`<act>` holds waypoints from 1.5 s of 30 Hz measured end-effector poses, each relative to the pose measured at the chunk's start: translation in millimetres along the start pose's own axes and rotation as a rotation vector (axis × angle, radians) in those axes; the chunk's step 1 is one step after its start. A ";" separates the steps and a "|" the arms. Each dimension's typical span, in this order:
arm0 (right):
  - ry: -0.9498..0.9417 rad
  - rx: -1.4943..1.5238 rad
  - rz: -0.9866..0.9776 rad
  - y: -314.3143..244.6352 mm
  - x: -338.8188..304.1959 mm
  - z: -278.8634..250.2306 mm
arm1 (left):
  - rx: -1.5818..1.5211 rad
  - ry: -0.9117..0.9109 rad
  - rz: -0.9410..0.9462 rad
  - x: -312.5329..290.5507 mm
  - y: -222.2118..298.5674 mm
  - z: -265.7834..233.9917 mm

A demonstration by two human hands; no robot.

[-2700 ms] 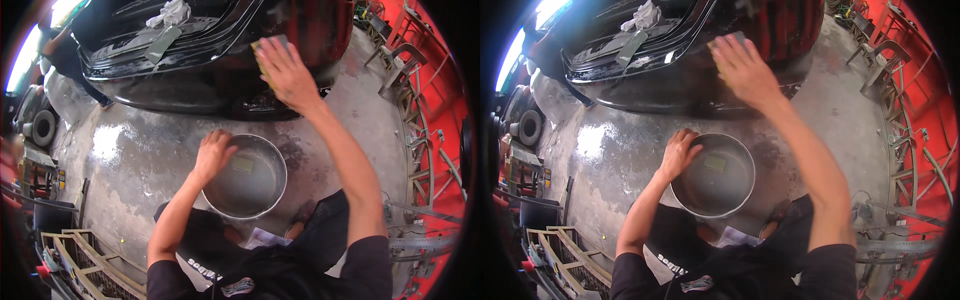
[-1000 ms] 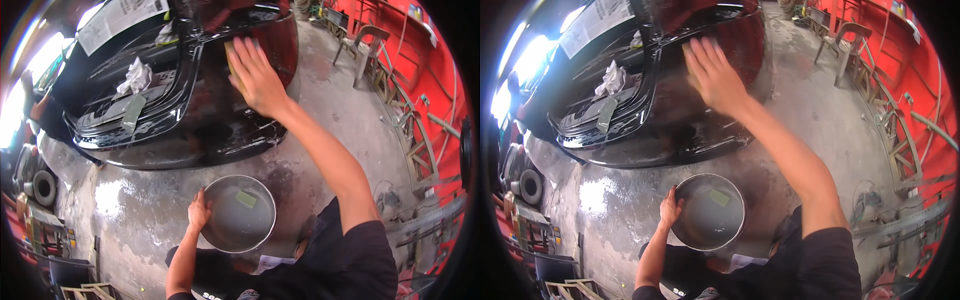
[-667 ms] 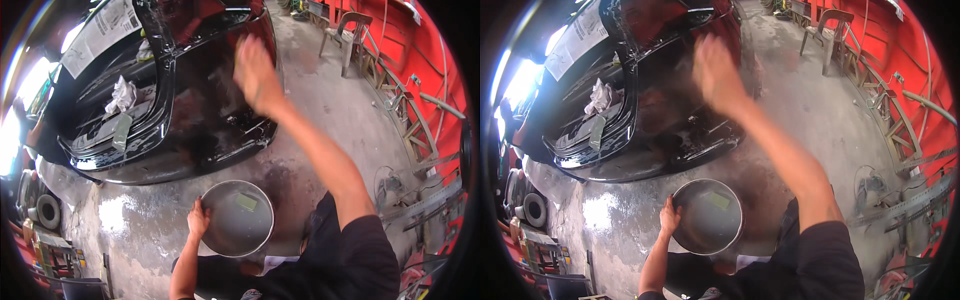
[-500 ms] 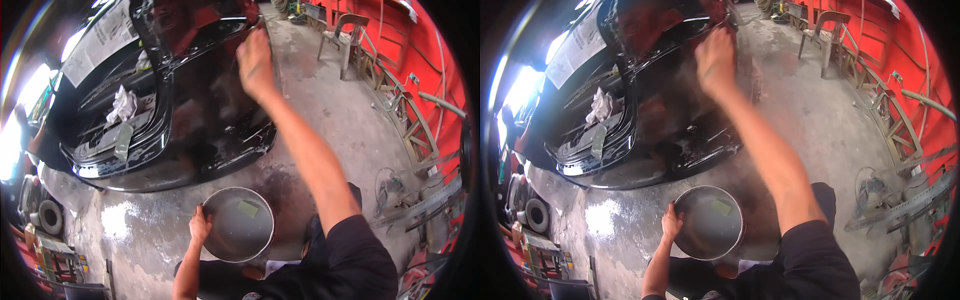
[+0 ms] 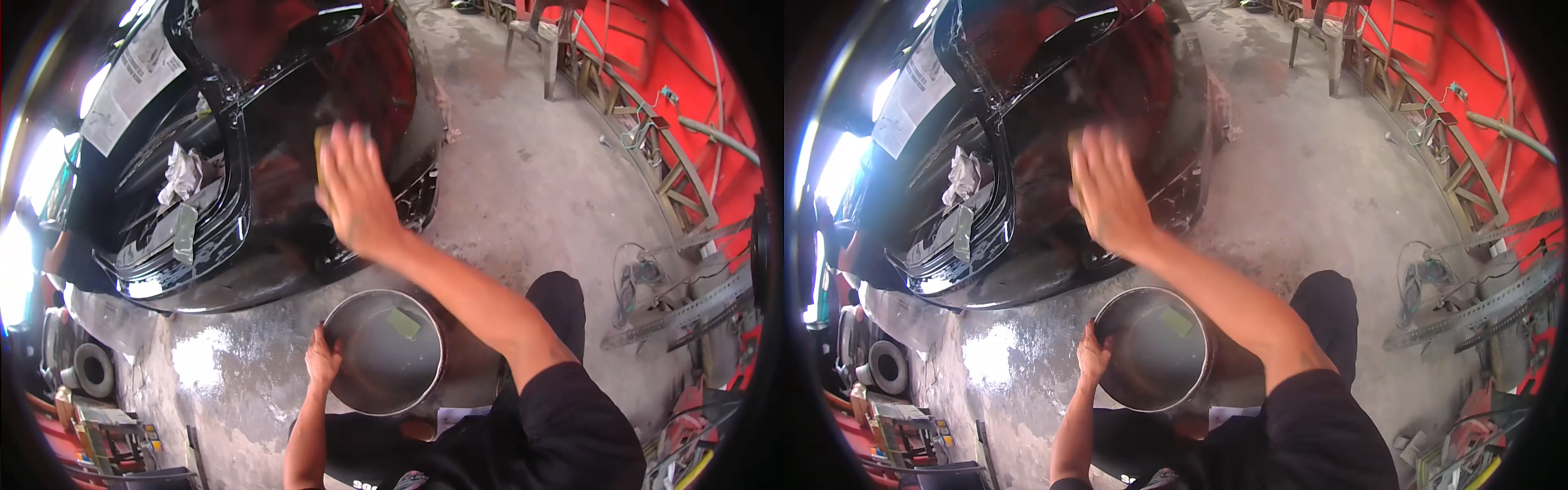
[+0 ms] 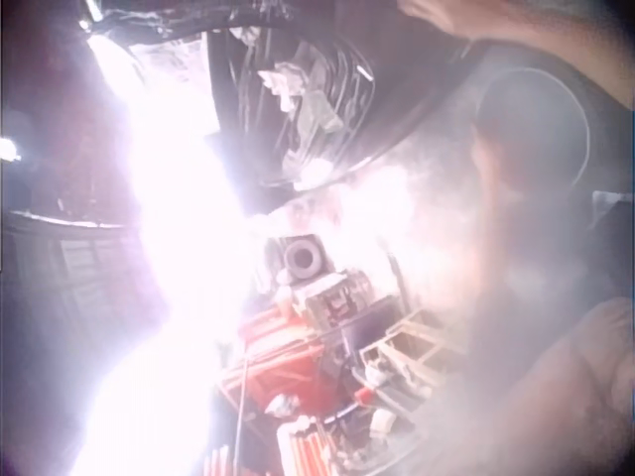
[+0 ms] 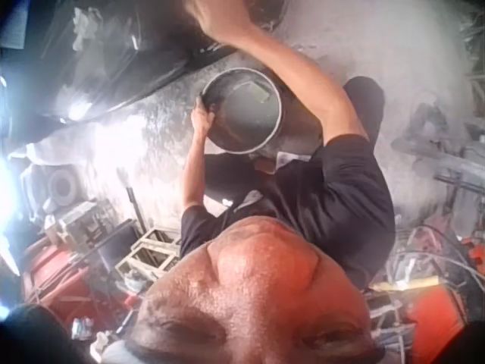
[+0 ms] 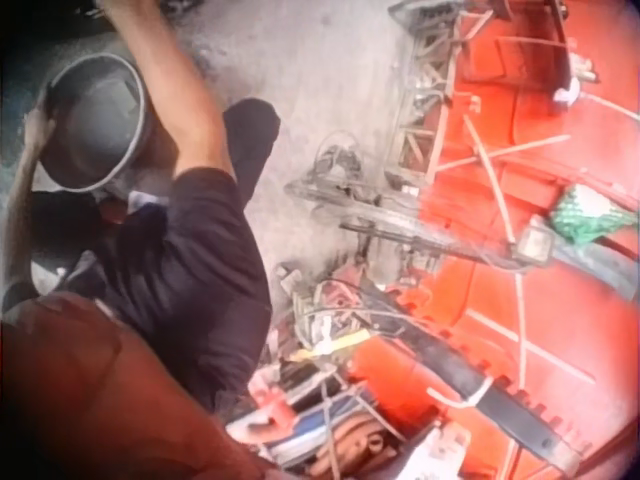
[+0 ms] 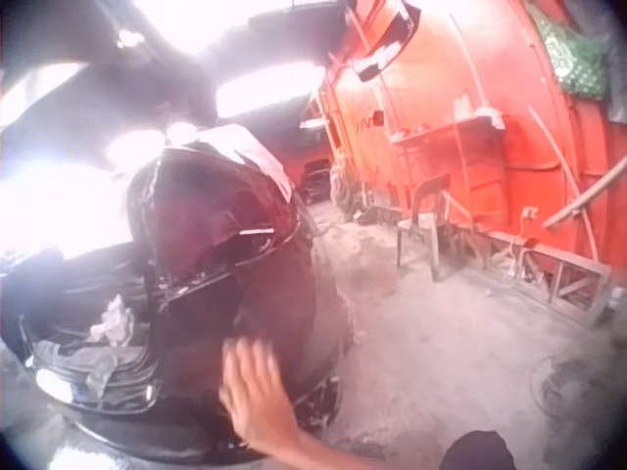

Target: The person wipes the front bumper of a black car with a purple cloth, then uses a sanding block to smooth the surface. They repeatedly dip the sanding block into a bucket of water and continue sanding the bumper while sitting on the floor.

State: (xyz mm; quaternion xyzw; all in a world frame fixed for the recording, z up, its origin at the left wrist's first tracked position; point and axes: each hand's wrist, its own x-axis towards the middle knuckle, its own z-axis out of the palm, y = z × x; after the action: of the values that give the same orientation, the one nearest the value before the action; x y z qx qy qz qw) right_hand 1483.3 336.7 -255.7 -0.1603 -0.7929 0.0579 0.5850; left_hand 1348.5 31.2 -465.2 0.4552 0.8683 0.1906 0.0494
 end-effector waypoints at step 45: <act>0.241 -0.242 0.093 39.0 101.0 0.4 | 0.026 -0.075 -0.055 13.0 15.2 -4.0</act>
State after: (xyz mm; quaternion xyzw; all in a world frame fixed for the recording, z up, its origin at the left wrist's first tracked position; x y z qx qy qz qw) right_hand 1463.5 406.1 -174.9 -0.2719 -0.7099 -0.0306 0.6490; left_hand 1351.7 48.3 -454.6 0.4387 0.8804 0.1610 0.0810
